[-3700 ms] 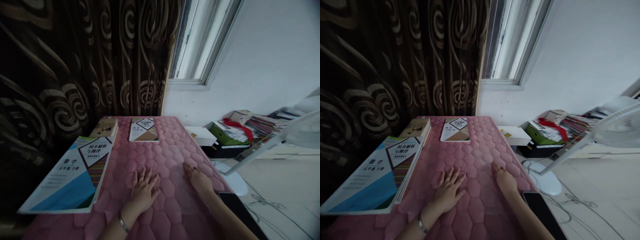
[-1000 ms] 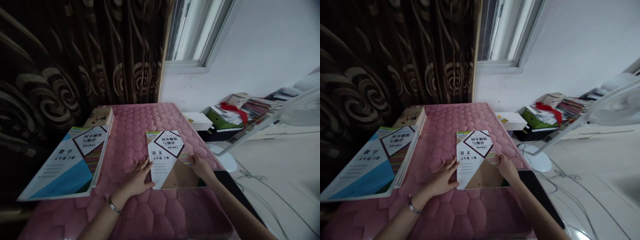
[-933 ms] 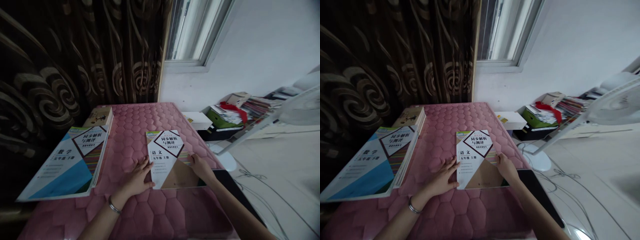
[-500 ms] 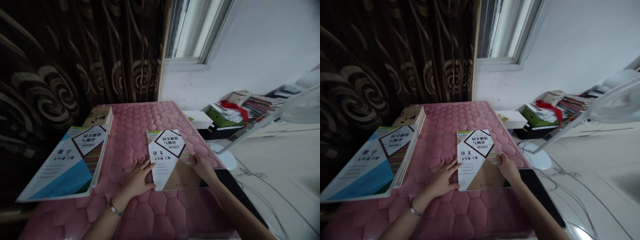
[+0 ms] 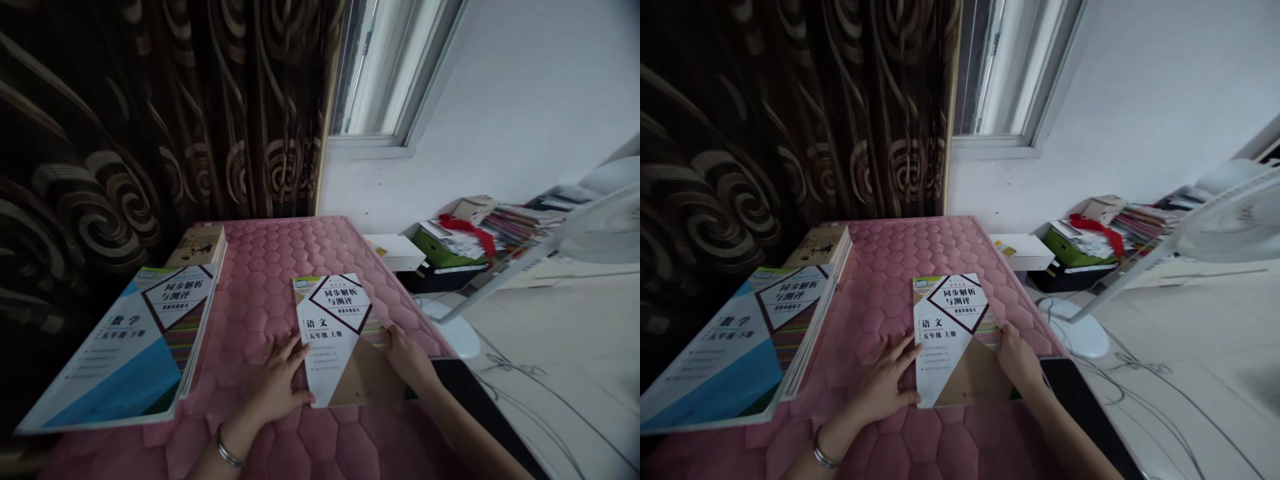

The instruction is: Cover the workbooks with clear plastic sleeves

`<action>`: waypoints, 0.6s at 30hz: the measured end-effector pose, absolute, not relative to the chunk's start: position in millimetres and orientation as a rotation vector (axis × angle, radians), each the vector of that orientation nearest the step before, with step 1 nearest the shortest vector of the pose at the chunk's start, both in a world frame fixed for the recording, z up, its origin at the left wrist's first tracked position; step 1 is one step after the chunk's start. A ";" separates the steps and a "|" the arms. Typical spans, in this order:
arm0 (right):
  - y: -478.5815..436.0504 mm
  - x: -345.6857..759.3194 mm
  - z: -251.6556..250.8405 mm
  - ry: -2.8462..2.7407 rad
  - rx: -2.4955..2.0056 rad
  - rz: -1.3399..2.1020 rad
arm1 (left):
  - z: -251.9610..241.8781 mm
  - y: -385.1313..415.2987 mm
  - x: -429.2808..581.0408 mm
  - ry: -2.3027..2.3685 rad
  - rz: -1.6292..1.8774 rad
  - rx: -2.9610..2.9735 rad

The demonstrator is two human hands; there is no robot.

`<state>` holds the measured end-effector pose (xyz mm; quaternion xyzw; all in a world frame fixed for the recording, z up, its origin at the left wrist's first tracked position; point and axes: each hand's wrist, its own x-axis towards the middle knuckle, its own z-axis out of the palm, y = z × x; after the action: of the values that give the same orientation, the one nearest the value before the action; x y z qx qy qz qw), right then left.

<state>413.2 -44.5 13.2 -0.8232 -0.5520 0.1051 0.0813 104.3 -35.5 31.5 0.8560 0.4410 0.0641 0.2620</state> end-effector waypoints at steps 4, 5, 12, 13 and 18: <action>-44.7 409.1 12.8 -1.662 -2.498 0.276 | 34.3 -36.1 104.1 1.197 0.167 2.286; -44.7 408.0 13.7 -1.665 -2.508 0.276 | 34.5 -36.2 103.9 1.198 0.169 2.278; -45.8 400.3 25.1 -1.647 -2.548 0.334 | 35.6 -36.7 103.4 1.213 0.115 2.243; -46.2 400.2 26.2 -1.643 -2.552 0.342 | 36.1 -36.7 103.5 1.219 0.101 2.242; -45.7 407.6 25.1 -1.684 -2.465 0.243 | 39.1 -36.9 104.6 1.216 0.082 2.255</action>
<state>407.6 -45.7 25.1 -0.8209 -0.5606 0.0810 0.0732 104.6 -36.9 39.1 0.8433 0.4546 0.0307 0.2852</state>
